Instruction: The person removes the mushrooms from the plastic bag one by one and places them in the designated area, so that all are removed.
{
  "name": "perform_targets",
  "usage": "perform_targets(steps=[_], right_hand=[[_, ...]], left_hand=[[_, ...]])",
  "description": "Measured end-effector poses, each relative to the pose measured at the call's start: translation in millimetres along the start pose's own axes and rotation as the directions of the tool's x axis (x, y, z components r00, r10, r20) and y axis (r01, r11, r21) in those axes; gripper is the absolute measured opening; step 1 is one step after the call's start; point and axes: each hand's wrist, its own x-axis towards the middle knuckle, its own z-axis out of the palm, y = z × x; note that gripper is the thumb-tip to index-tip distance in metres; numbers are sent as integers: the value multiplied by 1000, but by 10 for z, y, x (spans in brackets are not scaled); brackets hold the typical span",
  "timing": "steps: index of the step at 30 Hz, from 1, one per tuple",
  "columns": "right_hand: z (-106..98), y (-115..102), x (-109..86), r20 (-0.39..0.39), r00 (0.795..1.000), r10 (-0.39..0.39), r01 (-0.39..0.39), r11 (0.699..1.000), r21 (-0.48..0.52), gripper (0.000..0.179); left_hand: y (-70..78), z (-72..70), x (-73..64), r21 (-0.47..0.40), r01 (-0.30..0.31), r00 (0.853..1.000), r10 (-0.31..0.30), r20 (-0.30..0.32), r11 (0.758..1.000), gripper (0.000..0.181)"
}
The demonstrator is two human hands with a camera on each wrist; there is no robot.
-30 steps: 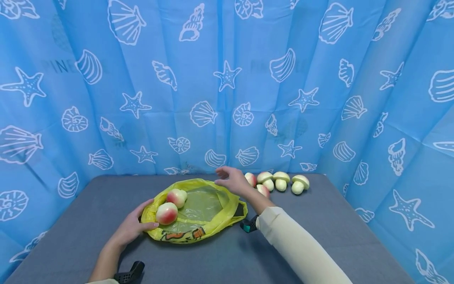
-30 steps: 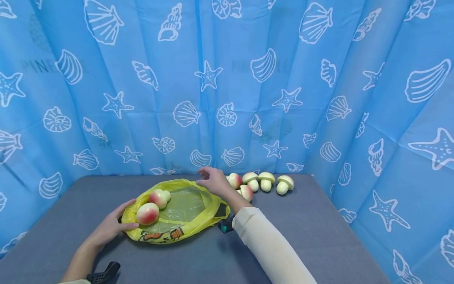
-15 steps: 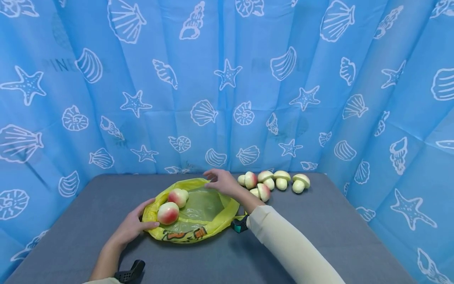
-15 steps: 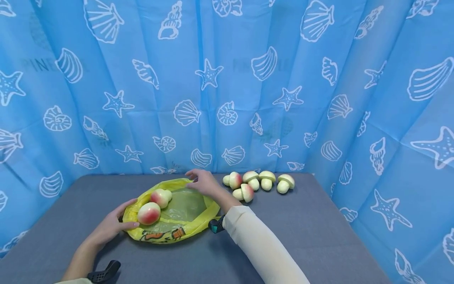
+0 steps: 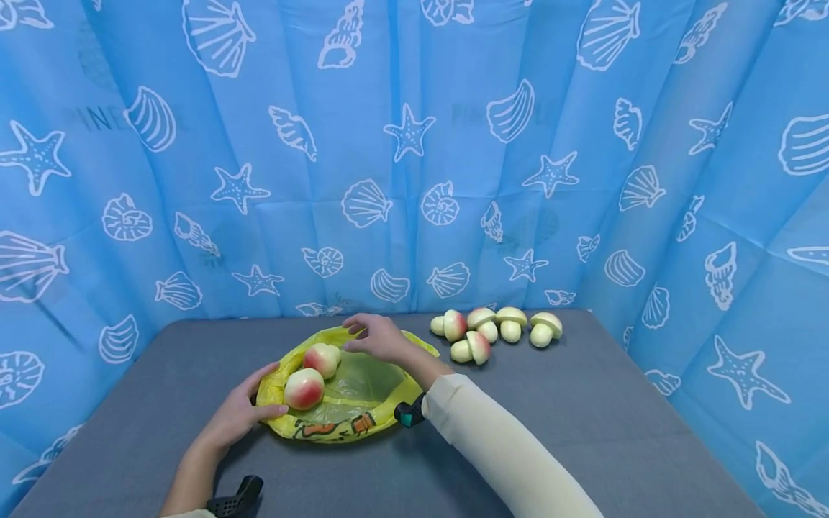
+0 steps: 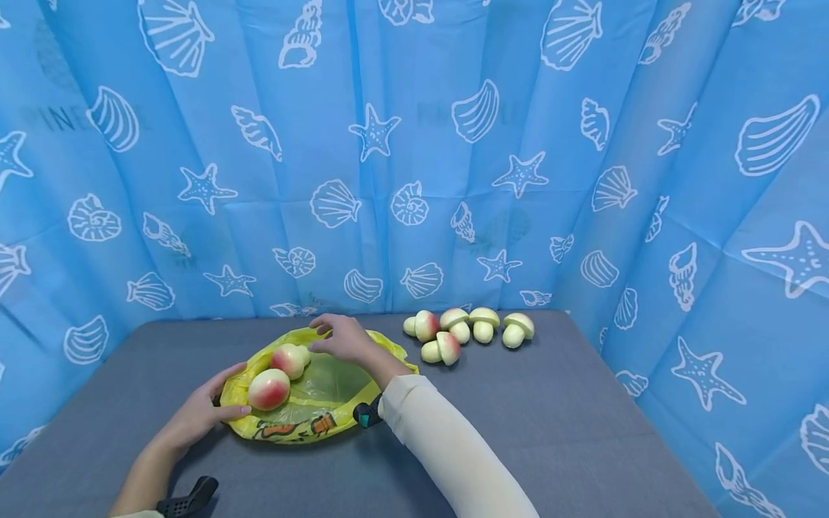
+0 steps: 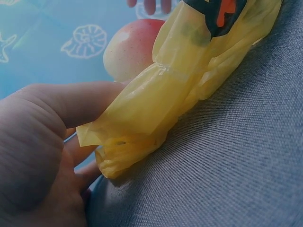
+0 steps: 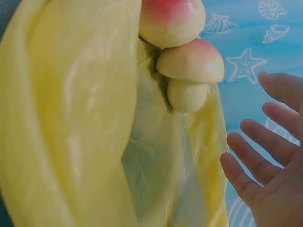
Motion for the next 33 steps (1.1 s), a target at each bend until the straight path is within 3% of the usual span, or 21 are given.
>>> perform_targets(steps=[12,22,33], right_hand=[[216,-18,171,52,999,-2,4,1000,-29,45],[414,-35,244,147,989,-34,64,977,-202,58],[388,-112,163,195,981,2,51,963,-266,51]], left_hand=[[25,-13,-5,5,18,1000,-18,-4,1000,91],[40,-11,-17,16,31,1000,-31,-2,999,91],[37,-6,-16,3,44,999,-44,8,999,93]])
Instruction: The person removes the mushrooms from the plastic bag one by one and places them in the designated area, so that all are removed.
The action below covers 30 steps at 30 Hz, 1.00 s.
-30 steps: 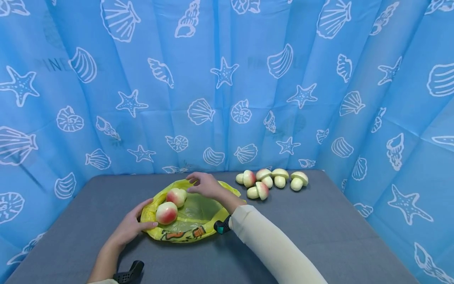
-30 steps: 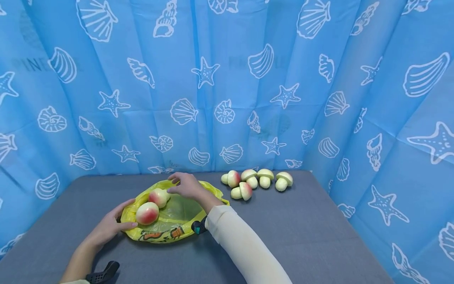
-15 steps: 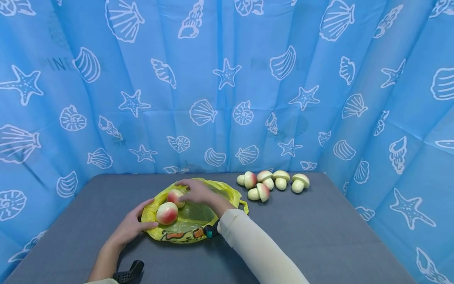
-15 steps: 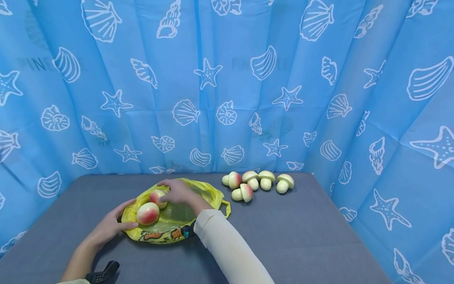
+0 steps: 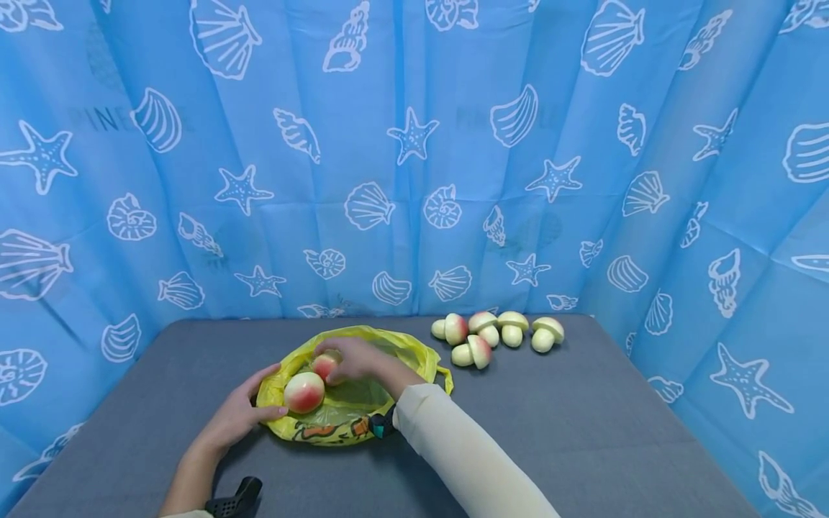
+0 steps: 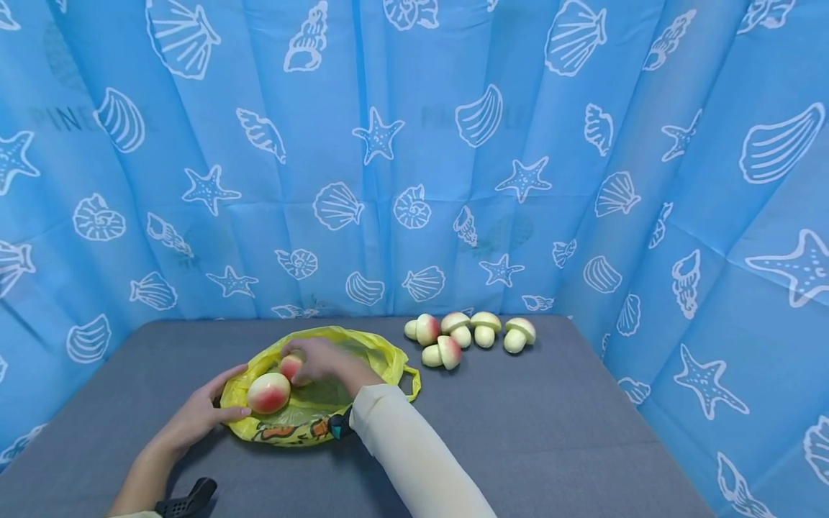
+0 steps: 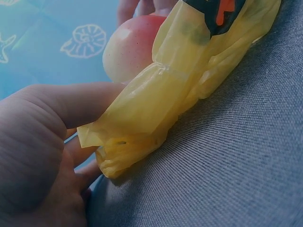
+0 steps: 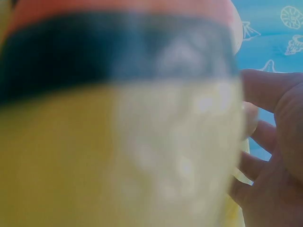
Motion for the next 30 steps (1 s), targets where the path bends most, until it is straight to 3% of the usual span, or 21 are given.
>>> perform_targets(steps=[8,18,30], right_hand=[[-59,82,-61,28,1000,1,0,999,-33,57],[-152,236,-203,-6,999,49,-49,998,-46,59],[-225,329,-385,-40,999,29,-31,997,-69,57]], left_hand=[[4,8,-6,29,0,1000,0,-11,1000,93],[3,10,0,26,1,1000,0,-7,1000,93],[-15,10,7,16,-5,1000,5,-2,1000,92]])
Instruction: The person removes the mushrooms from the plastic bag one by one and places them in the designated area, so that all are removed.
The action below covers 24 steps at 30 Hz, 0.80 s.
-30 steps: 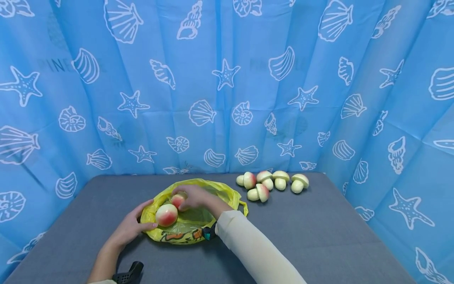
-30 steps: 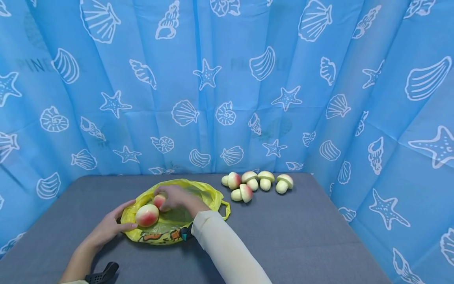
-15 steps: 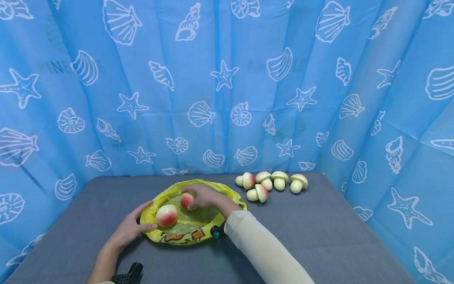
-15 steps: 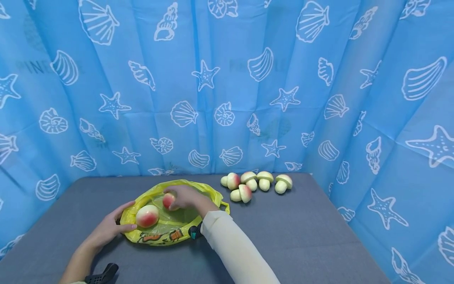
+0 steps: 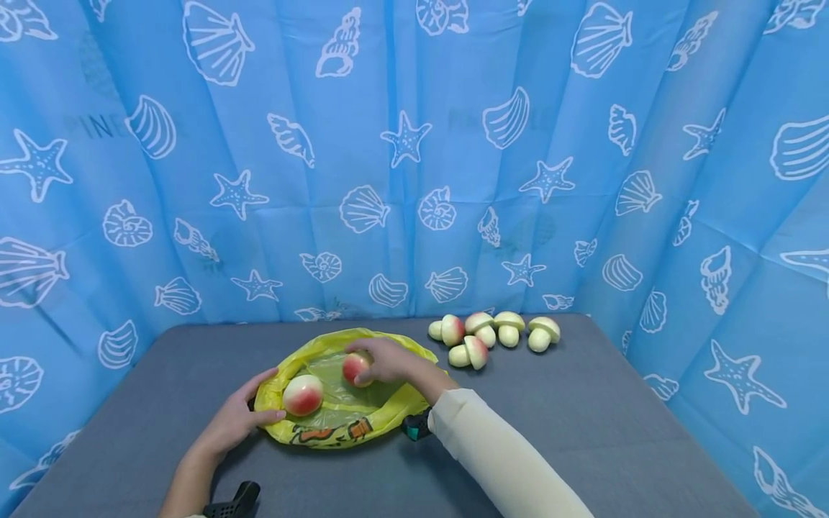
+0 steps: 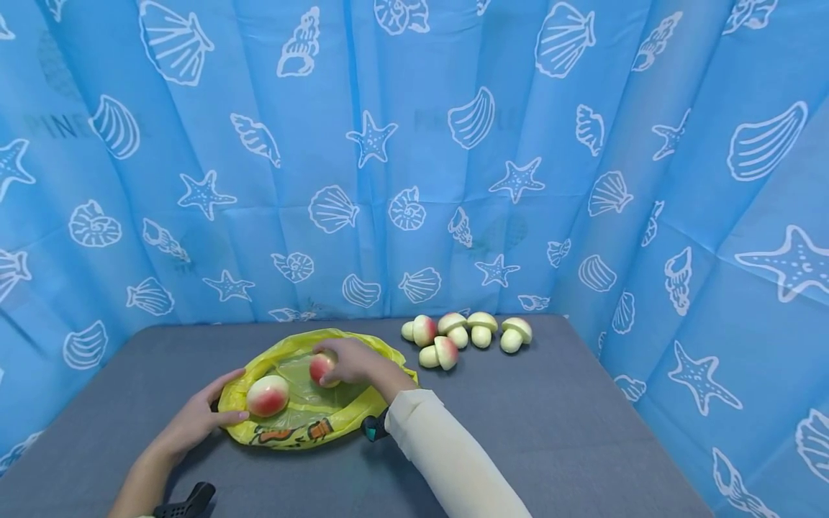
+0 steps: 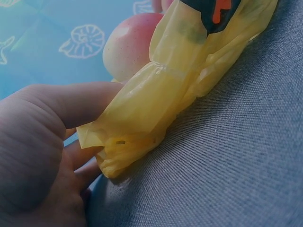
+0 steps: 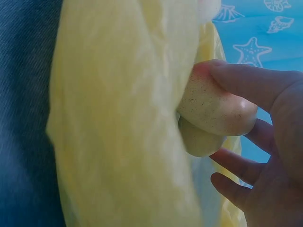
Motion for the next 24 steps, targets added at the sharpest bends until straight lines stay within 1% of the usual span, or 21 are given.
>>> perform_targets(steps=[6,13,18,24], right_hand=[[-71,24,-106,-23,1000,16,-16,1000,12,56],[-139,62,-228,-62,998,23,-18,997,72,57],[-161,98,-304,-93,996,1,8,995,96,59],[-177,124,-412,-101,995,-3,18,990,141,56]], left_hand=[[-6,1,1,-5,1,1000,-1,-4,1000,92],[4,3,1,5,3,1000,-3,-8,1000,92],[5,9,-1,14,11,1000,-11,-11,1000,93],[12,9,1,9,12,1000,-12,-9,1000,93]])
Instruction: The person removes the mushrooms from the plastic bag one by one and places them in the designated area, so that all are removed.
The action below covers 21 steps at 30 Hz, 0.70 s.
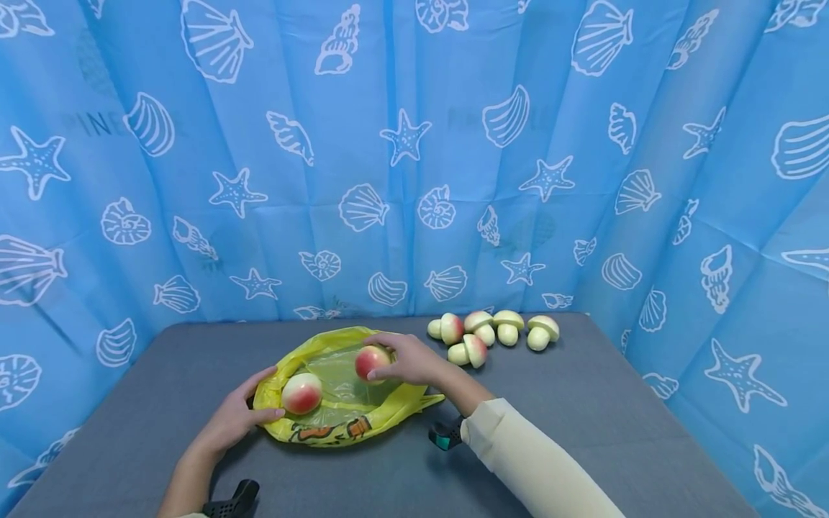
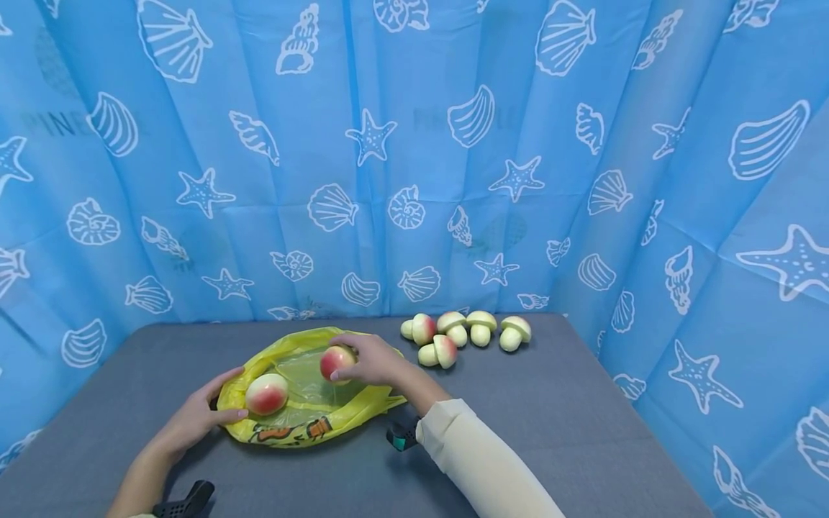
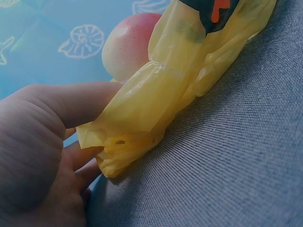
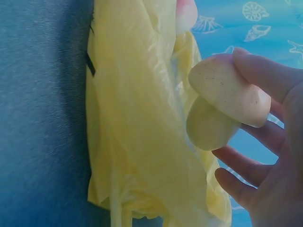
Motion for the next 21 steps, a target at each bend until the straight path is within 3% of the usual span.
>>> perform_targets(steps=[9,21], right_hand=[[-32,27,-206,-49,998,-45,47,999,23,58],[-67,201,-434,-224,971,-83,106,990,95,58]], left_hand=[[-6,-4,11,7,8,1000,-8,3,1000,93],[-21,-2,12,12,-7,1000,7,6,1000,92]])
